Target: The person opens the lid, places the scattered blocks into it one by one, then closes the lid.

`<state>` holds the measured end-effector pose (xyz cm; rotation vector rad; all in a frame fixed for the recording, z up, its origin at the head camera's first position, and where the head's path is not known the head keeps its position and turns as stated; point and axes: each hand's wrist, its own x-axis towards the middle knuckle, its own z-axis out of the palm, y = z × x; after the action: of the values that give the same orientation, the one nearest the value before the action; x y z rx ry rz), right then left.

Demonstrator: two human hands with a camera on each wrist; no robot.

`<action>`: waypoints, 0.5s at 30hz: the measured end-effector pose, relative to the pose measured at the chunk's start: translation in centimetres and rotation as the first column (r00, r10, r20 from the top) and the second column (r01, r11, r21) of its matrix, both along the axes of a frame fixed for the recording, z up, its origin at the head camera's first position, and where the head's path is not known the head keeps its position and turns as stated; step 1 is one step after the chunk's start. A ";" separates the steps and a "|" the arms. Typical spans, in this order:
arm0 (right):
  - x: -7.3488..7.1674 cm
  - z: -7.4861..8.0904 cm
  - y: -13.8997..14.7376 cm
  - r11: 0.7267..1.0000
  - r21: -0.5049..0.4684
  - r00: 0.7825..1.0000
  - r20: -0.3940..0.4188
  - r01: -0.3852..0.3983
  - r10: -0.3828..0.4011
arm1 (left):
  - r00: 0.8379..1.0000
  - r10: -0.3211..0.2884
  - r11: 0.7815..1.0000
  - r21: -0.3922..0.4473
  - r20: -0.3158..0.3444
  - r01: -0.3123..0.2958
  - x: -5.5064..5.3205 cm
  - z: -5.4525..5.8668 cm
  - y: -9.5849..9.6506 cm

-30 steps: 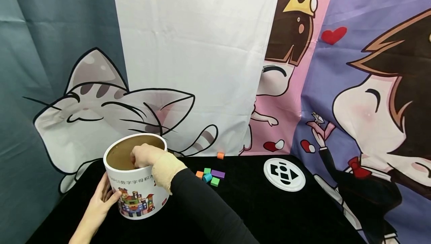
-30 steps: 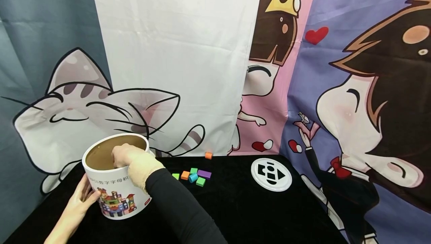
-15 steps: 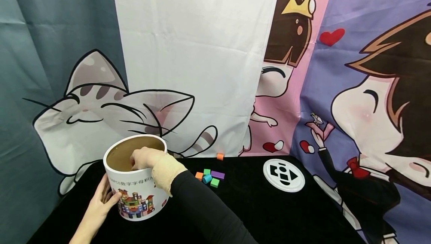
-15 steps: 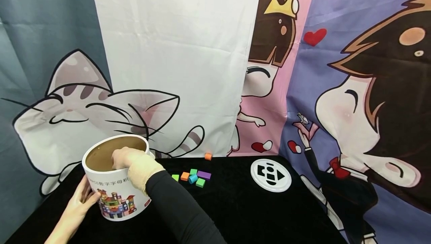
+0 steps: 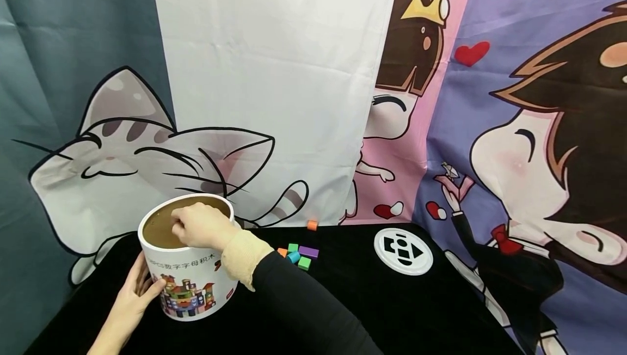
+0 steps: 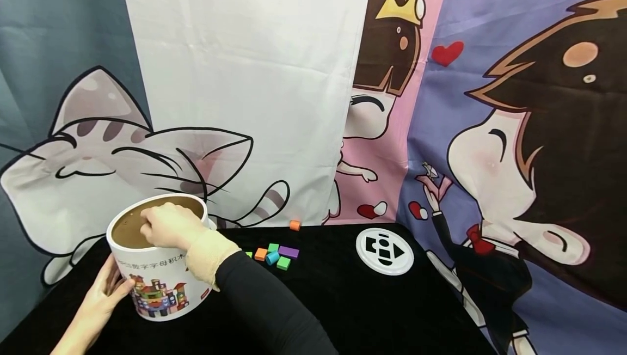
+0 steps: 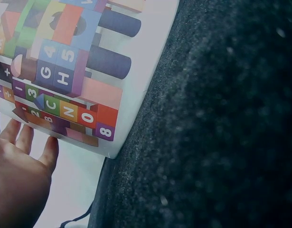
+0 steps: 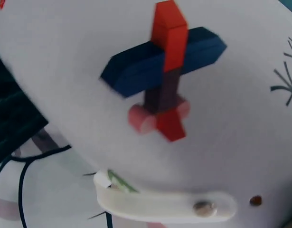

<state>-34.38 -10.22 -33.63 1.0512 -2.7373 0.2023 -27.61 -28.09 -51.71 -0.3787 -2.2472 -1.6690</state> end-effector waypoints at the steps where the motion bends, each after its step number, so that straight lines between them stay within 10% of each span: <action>1: 0.1 0.0 0.1 1.000 -0.008 1.000 -0.013 -0.004 0.003 | 1.000 0.000 1.000 -0.002 0.007 0.000 0.0 0.0 0.0; 15: -0.6 -0.7 4.0 0.983 -0.163 0.976 -0.215 -0.081 0.045 | 1.000 0.004 1.000 -0.003 0.010 -0.004 -0.2 0.0 -0.3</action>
<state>-34.94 -6.23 -34.35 1.0483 -2.4523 0.3115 -27.86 -28.37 -51.73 -0.3675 -2.2568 -1.6692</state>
